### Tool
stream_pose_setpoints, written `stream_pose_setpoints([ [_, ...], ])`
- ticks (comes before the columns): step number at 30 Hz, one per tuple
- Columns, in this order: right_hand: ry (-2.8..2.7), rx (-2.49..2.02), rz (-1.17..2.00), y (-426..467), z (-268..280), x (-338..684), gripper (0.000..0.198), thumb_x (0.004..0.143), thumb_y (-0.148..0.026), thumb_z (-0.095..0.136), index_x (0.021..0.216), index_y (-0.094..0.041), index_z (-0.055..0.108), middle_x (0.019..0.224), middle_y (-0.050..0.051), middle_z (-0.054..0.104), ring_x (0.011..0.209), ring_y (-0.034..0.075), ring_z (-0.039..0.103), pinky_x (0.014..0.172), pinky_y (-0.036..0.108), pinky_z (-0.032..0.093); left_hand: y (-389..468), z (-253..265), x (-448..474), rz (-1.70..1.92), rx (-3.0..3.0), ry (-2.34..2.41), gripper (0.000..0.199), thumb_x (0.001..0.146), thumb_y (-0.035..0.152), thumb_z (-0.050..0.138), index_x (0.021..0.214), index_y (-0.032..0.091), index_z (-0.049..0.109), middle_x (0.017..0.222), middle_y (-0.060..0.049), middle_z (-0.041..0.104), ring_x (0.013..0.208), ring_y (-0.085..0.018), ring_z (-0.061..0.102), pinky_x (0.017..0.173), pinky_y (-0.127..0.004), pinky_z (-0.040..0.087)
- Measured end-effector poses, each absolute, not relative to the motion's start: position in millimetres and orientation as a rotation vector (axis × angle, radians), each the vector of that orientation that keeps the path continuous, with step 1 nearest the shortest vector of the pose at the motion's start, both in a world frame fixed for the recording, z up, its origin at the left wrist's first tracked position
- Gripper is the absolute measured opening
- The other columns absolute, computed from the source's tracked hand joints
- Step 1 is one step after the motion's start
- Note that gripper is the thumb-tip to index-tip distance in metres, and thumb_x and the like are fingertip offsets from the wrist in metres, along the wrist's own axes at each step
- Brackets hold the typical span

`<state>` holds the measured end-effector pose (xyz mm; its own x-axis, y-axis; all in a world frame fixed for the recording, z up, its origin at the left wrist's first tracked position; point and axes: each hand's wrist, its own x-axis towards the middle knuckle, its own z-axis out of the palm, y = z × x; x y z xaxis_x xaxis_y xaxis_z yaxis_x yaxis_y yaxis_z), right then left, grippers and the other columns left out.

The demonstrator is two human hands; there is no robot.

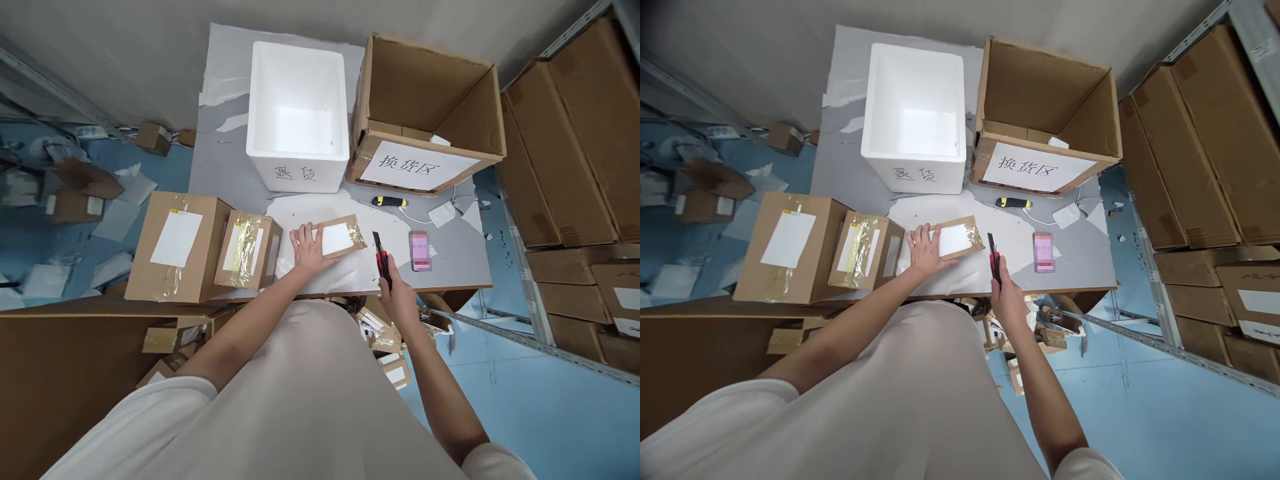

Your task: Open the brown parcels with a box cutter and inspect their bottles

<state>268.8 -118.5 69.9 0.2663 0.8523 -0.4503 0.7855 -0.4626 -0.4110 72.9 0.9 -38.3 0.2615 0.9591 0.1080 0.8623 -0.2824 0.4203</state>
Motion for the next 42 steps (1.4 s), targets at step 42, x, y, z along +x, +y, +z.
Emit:
stream_pose_setpoints([
  [42, -0.677, -1.566, 1.213, -21, -43, 287, 0.044, 0.086, -0.033, 0.052, 0.125, -0.017, 0.039, 0.110, 0.009, 0.065, 0.090, 0.012, 0.066, 0.082, 0.028, 0.052, -31, -28, 34, 0.436, 1.491, 1.995, 0.065, 0.075, 0.052, 0.061, 0.123, 0.014, 0.039, 0.116, -0.016, 0.051, 0.115, -0.033, 0.050, 0.093, -0.048, 0.044],
])
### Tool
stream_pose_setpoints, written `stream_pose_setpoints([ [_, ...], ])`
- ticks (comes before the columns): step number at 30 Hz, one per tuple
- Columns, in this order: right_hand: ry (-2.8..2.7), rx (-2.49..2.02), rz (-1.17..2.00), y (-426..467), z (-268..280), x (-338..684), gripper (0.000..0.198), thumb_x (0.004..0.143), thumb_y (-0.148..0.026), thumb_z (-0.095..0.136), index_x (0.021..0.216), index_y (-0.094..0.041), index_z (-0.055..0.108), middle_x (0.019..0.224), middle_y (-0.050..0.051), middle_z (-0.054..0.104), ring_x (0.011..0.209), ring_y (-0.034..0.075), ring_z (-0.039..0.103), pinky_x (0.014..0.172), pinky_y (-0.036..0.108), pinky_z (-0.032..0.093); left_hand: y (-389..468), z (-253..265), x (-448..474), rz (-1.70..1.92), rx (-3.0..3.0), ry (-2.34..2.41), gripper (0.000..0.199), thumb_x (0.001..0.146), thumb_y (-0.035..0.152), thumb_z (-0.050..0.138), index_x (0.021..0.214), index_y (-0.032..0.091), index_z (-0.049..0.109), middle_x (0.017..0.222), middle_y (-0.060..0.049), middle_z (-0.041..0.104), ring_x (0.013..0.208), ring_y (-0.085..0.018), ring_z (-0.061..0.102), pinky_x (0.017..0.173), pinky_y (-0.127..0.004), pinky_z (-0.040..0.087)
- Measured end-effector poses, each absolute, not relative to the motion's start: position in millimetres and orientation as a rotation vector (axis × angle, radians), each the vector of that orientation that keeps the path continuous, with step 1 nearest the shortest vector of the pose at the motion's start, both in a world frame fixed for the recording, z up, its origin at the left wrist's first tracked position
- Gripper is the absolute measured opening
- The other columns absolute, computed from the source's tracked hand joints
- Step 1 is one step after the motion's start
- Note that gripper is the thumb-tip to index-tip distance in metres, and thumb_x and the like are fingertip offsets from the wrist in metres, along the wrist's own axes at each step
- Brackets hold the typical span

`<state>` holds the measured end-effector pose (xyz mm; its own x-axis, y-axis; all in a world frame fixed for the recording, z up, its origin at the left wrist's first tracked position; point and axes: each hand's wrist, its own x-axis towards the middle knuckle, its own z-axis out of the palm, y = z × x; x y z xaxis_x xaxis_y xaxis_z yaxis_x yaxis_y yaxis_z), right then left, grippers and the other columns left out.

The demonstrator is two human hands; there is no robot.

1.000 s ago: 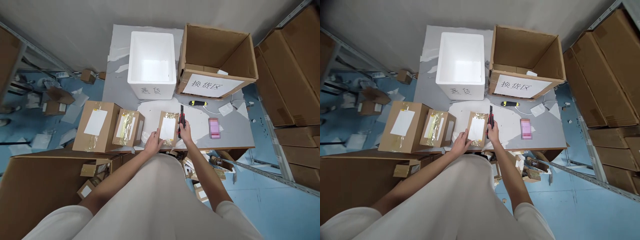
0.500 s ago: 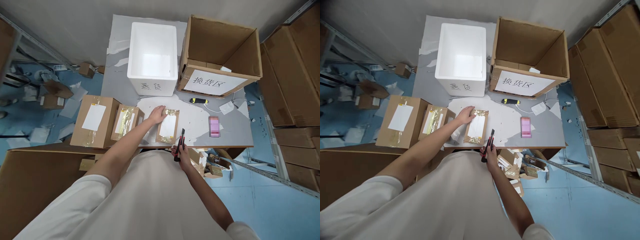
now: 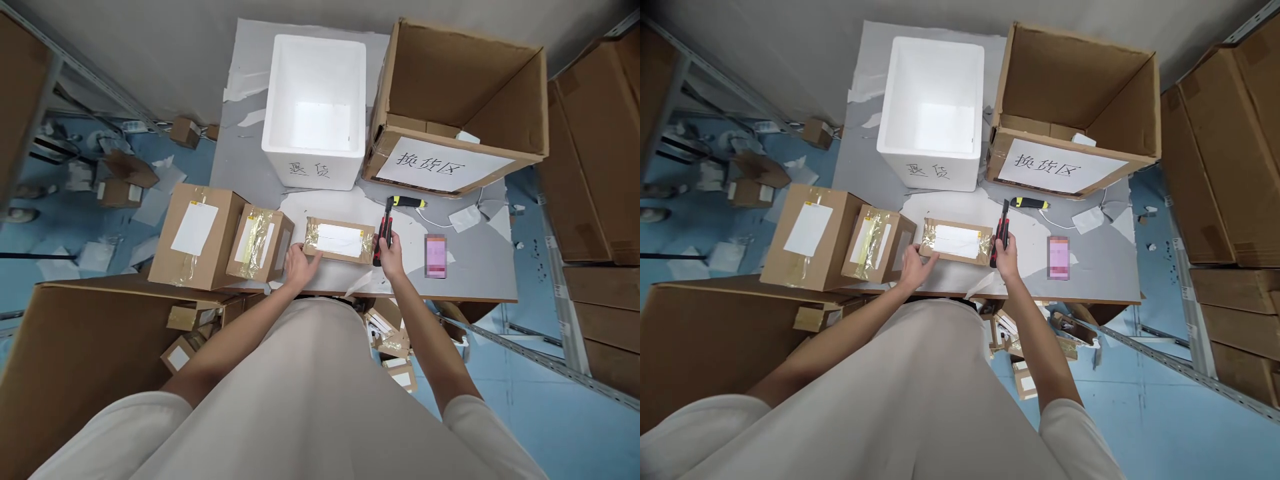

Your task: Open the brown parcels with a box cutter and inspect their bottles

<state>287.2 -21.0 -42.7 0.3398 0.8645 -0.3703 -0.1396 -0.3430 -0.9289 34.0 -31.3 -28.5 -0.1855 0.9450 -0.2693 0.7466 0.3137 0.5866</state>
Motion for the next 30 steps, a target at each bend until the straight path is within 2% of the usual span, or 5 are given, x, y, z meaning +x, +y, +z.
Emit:
stream_pose_setpoints([
  [5, -1.103, -1.976, 1.124, -59, -15, 300, 0.061, 0.089, -0.040, 0.043, 0.145, -0.022, 0.027, 0.106, 0.007, 0.068, 0.061, 0.012, 0.064, 0.067, 0.030, 0.055, 4, -16, 37, 0.304, 2.142, 1.624, 0.087, 0.071, 0.043, 0.062, 0.143, 0.012, 0.025, 0.149, -0.021, 0.025, 0.141, -0.038, 0.019, 0.112, -0.053, 0.020],
  [7, -1.276, -2.112, 1.128, -78, -2, 301, 0.066, 0.090, -0.039, 0.039, 0.151, -0.026, 0.017, 0.098, 0.005, 0.070, 0.052, 0.012, 0.059, 0.061, 0.030, 0.053, 24, -14, 41, 0.135, 2.368, 1.342, 0.097, 0.068, 0.052, 0.064, 0.146, 0.013, 0.023, 0.154, -0.020, 0.019, 0.143, -0.040, 0.011, 0.114, -0.058, 0.006],
  [10, -1.473, -2.203, 1.103, -94, 9, 298, 0.063, 0.091, -0.034, 0.036, 0.151, -0.029, 0.018, 0.093, 0.004, 0.070, 0.054, 0.014, 0.059, 0.062, 0.030, 0.052, 39, -16, 48, -0.017, 2.469, 1.214, 0.114, 0.061, 0.068, 0.064, 0.148, 0.010, 0.020, 0.154, -0.022, 0.020, 0.142, -0.042, 0.013, 0.111, -0.064, -0.006],
  [21, -2.063, -2.580, 0.773, -81, 43, 272, 0.061, 0.094, -0.019, 0.033, 0.152, -0.017, 0.016, 0.089, 0.011, 0.070, 0.076, 0.024, 0.065, 0.068, 0.031, 0.045, 31, -21, 55, 0.014, 2.452, 1.334, 0.117, 0.058, 0.072, 0.065, 0.148, 0.011, 0.024, 0.149, -0.021, 0.032, 0.138, -0.041, 0.023, 0.113, -0.061, -0.005],
  [30, -2.162, -2.757, 0.896, -78, 75, 238, 0.074, 0.088, -0.014, 0.046, 0.152, -0.019, 0.009, 0.085, 0.012, 0.068, 0.076, 0.025, 0.066, 0.069, 0.032, 0.044, 26, -23, 54, 0.053, 2.414, 1.357, 0.115, 0.056, 0.067, 0.070, 0.148, 0.013, 0.026, 0.147, -0.021, 0.034, 0.137, -0.040, 0.026, 0.113, -0.060, -0.002],
])
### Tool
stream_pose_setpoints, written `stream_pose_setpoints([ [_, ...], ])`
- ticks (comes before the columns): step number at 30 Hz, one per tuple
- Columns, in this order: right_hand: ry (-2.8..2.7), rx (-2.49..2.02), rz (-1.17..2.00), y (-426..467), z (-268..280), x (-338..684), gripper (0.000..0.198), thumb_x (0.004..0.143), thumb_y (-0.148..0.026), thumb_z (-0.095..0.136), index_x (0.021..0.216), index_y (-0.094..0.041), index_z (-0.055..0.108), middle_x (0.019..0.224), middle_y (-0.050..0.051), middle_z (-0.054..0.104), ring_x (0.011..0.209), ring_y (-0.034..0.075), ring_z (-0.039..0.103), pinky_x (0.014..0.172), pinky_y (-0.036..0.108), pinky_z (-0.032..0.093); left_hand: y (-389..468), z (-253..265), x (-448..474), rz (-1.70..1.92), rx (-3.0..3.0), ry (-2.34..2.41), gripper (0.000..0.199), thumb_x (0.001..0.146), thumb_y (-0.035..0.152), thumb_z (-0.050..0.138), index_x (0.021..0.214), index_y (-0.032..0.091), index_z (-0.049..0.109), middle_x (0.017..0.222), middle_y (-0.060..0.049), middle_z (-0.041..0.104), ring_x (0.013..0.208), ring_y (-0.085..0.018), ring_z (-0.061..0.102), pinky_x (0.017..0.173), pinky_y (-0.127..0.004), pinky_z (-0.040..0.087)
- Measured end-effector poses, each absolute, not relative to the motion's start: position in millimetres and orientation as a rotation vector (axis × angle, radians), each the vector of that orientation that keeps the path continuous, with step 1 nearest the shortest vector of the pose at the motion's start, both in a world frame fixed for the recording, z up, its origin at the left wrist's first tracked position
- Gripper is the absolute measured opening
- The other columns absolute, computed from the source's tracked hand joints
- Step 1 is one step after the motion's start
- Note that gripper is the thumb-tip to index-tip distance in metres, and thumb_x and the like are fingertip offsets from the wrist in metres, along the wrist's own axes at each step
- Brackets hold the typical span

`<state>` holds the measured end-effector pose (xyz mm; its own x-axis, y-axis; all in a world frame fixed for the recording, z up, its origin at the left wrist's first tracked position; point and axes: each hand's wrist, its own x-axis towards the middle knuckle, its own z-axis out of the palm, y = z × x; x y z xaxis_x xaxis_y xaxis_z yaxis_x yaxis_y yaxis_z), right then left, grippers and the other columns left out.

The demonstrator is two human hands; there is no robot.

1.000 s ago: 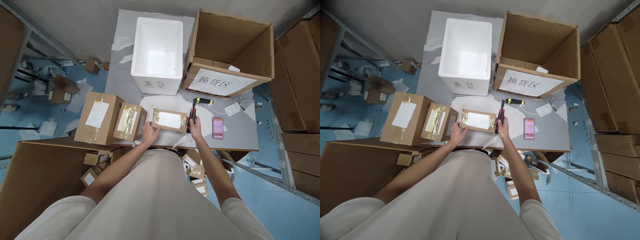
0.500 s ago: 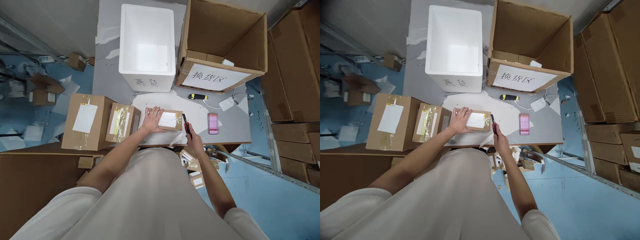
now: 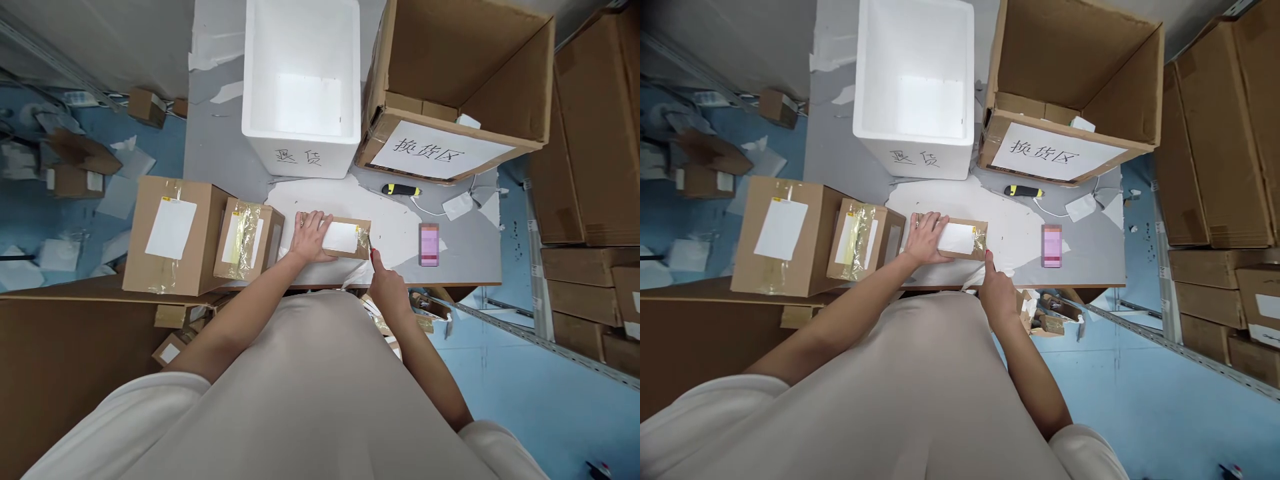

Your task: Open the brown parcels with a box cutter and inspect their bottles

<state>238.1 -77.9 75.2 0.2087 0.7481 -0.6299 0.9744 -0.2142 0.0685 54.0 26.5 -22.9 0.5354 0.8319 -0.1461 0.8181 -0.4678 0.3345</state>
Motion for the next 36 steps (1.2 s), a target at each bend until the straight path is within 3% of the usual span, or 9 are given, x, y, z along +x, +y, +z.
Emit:
stream_pose_setpoints([
  [12, 1.584, 2.062, -0.720, -102, 87, 237, 0.069, 0.086, -0.013, 0.043, 0.151, -0.018, 0.020, 0.076, 0.012, 0.067, 0.071, 0.027, 0.065, 0.067, 0.033, 0.041, 25, -20, 54, 0.064, 2.390, 1.348, 0.113, 0.058, 0.065, 0.070, 0.148, 0.013, 0.026, 0.146, -0.022, 0.035, 0.136, -0.041, 0.026, 0.113, -0.061, -0.003],
  [19, 1.661, 2.151, -0.720, -128, 82, 251, 0.060, 0.093, -0.020, 0.036, 0.151, -0.022, 0.022, 0.084, 0.011, 0.069, 0.074, 0.026, 0.065, 0.066, 0.032, 0.042, 26, -24, 53, 0.080, 2.413, 1.337, 0.112, 0.061, 0.068, 0.066, 0.149, 0.012, 0.024, 0.148, -0.022, 0.032, 0.138, -0.041, 0.023, 0.113, -0.061, -0.004],
  [24, 1.532, 2.531, -0.572, -134, 41, 281, 0.067, 0.095, -0.032, 0.031, 0.152, -0.014, 0.001, 0.097, 0.014, 0.066, 0.074, 0.025, 0.063, 0.064, 0.031, 0.044, 20, -19, 52, 0.009, 2.423, 1.383, 0.112, 0.066, 0.071, 0.061, 0.150, 0.012, 0.018, 0.155, -0.023, 0.017, 0.143, -0.041, 0.011, 0.110, -0.064, -0.006],
  [28, 1.526, 2.592, -0.562, -104, -24, 289, 0.056, 0.095, -0.025, 0.024, 0.148, -0.010, 0.022, 0.109, 0.019, 0.058, 0.087, 0.026, 0.061, 0.074, 0.035, 0.046, -2, -16, 45, -0.022, 2.491, 1.326, 0.100, 0.075, 0.067, 0.054, 0.150, 0.011, 0.018, 0.157, -0.022, 0.009, 0.145, -0.039, 0.005, 0.109, -0.066, -0.004],
  [32, 1.612, 2.522, -0.529, -78, -81, 284, 0.057, 0.090, -0.017, 0.031, 0.146, -0.011, 0.030, 0.110, 0.020, 0.052, 0.095, 0.027, 0.055, 0.080, 0.040, 0.046, -28, -19, 36, -0.039, 2.540, 1.197, 0.083, 0.081, 0.052, 0.055, 0.148, 0.012, 0.026, 0.155, -0.021, 0.021, 0.144, -0.036, 0.016, 0.115, -0.057, 0.006],
  [36, 1.723, 2.496, -0.544, -75, -101, 287, 0.059, 0.087, -0.021, 0.041, 0.144, -0.012, 0.033, 0.120, 0.023, 0.047, 0.104, 0.029, 0.049, 0.082, 0.045, 0.046, -35, -27, 34, -0.027, 2.538, 1.211, 0.071, 0.085, 0.037, 0.051, 0.147, 0.011, 0.029, 0.147, -0.020, 0.038, 0.138, -0.034, 0.030, 0.117, -0.052, 0.011],
])
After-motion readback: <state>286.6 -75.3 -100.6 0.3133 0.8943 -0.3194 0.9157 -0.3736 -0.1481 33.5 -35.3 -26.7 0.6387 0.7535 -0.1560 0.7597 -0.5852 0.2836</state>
